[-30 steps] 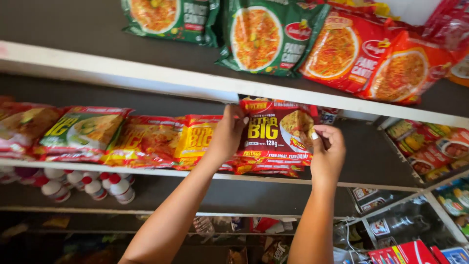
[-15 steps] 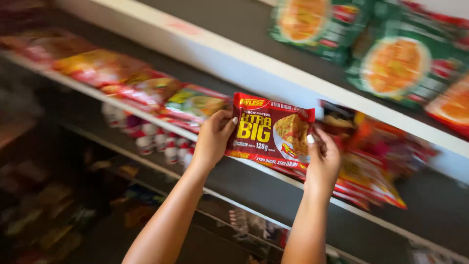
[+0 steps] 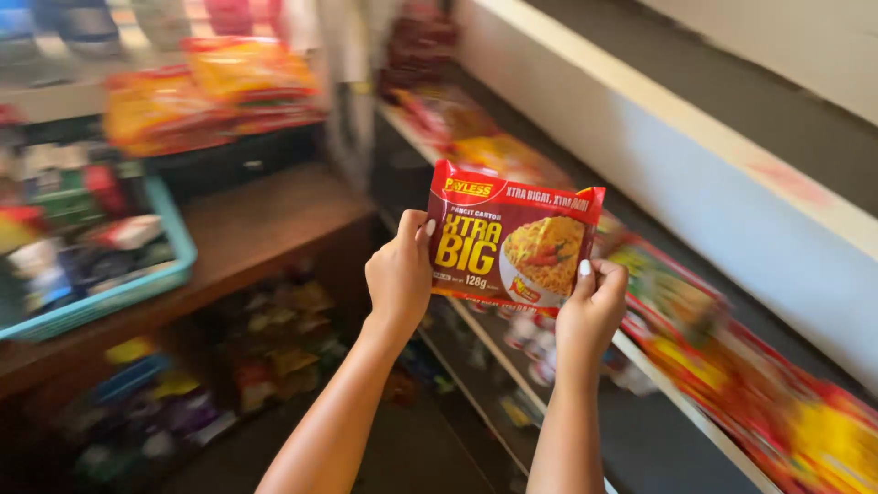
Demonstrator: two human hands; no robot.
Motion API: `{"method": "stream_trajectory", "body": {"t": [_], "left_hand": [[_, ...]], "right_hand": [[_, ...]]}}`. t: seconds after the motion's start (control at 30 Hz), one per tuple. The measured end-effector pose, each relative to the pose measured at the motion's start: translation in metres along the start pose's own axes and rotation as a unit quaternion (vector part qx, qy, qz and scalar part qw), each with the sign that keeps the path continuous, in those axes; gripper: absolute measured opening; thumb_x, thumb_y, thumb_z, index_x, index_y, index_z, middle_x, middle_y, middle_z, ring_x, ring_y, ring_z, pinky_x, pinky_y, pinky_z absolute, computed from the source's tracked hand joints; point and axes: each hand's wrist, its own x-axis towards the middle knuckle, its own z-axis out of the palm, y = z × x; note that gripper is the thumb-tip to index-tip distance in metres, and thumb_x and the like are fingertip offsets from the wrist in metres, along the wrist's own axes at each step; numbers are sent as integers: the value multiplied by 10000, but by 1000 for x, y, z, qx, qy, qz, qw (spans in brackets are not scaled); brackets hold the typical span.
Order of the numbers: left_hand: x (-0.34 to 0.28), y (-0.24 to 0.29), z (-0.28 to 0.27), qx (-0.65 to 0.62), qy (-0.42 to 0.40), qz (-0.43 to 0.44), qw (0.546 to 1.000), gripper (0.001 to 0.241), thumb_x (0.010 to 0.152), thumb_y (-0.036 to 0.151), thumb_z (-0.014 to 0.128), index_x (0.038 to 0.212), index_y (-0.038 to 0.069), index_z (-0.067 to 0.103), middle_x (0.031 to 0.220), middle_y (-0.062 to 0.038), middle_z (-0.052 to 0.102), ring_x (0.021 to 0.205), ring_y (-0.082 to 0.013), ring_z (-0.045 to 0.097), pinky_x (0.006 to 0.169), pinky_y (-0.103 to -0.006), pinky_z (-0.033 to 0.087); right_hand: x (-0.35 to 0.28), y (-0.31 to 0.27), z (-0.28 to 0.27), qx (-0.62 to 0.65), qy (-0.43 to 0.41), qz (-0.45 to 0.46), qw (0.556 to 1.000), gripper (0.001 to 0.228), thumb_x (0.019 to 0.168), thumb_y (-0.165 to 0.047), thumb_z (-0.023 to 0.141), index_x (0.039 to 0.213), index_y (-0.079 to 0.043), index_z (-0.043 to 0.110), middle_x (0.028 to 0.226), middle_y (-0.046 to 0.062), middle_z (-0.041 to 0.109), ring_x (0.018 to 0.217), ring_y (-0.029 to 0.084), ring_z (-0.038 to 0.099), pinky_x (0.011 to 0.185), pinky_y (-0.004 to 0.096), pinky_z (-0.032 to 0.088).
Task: Organizing and stocking instant noodle packets on store shelves.
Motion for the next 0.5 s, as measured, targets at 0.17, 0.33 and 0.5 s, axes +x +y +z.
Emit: {"method": "stream_trajectory", "body": {"t": [0.17, 0.33, 0.5], "left_hand": [[38, -90, -61, 58, 91, -23, 994, 161, 1046, 295, 518, 1057, 154, 595, 731, -143, 715, 704, -399, 695, 567, -533, 491], [53, -160, -124, 122, 108, -102, 981, 195, 1062, 322, 517, 1045, 150, 606, 727, -145, 721, 713, -409, 693, 583, -547, 487], [61, -225, -158, 146, 180, -124, 965, 206, 1050, 319, 515, 1022, 134, 602, 777, -148, 741, 728, -414, 698, 587, -552, 496]], "right_hand": [[-25, -41, 117, 39, -79, -28, 996, 142, 1057, -126, 626, 1075, 7, 580, 957, 175, 706, 847, 315, 694, 763, 418, 534], [-64, -76, 215, 53, -152, -37, 986, 152, 1045, -157, 630, 1065, -10, 596, 950, 195, 721, 855, 360, 715, 719, 456, 537], [-92, -108, 294, 44, -218, -64, 973, 161, 1033, -186, 642, 1049, -28, 614, 926, 206, 726, 849, 430, 691, 697, 512, 515]]}}
